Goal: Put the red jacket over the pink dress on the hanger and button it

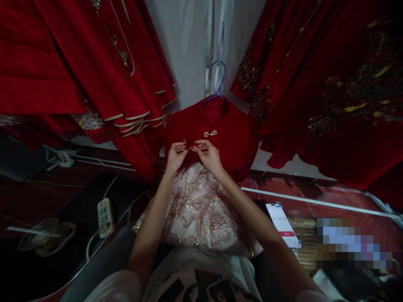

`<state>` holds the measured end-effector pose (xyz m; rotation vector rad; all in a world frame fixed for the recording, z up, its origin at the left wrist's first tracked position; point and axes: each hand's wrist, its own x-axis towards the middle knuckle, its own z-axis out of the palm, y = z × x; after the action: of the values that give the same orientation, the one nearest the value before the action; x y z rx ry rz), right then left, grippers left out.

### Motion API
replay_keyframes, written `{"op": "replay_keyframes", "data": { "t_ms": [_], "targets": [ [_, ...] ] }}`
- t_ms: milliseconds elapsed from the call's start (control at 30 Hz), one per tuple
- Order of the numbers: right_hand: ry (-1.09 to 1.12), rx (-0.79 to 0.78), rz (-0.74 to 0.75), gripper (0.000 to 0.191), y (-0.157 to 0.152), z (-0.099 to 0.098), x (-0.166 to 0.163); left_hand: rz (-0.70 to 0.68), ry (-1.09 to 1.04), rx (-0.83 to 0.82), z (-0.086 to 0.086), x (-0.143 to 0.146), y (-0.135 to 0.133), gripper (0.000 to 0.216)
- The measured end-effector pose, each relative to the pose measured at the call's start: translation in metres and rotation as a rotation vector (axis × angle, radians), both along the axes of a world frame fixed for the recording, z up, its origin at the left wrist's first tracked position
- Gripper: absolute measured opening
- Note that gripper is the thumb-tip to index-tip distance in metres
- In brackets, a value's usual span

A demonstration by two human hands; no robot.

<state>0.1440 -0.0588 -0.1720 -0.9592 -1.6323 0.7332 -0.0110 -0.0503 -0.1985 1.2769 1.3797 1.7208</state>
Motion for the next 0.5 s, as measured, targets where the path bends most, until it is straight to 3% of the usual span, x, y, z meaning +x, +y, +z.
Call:
{"op": "replay_keyframes", "data": {
  "t_ms": [200, 333, 500],
  "targets": [
    [-0.051, 0.022, -0.021, 0.019, 0.009, 0.000, -0.003, 0.100, -0.019, -0.029, -0.007, -0.003, 0.005, 0.038],
    [-0.065, 0.031, -0.014, 0.018, 0.012, -0.002, -0.003, -0.074, -0.132, -0.042, -0.010, -0.002, 0.003, 0.038],
    [-0.106, 0.036, -0.050, 0.018, 0.020, -0.006, -0.007, -0.098, -0.155, -0.002, -0.009, 0.003, -0.001, 0.037]
  ]
}}
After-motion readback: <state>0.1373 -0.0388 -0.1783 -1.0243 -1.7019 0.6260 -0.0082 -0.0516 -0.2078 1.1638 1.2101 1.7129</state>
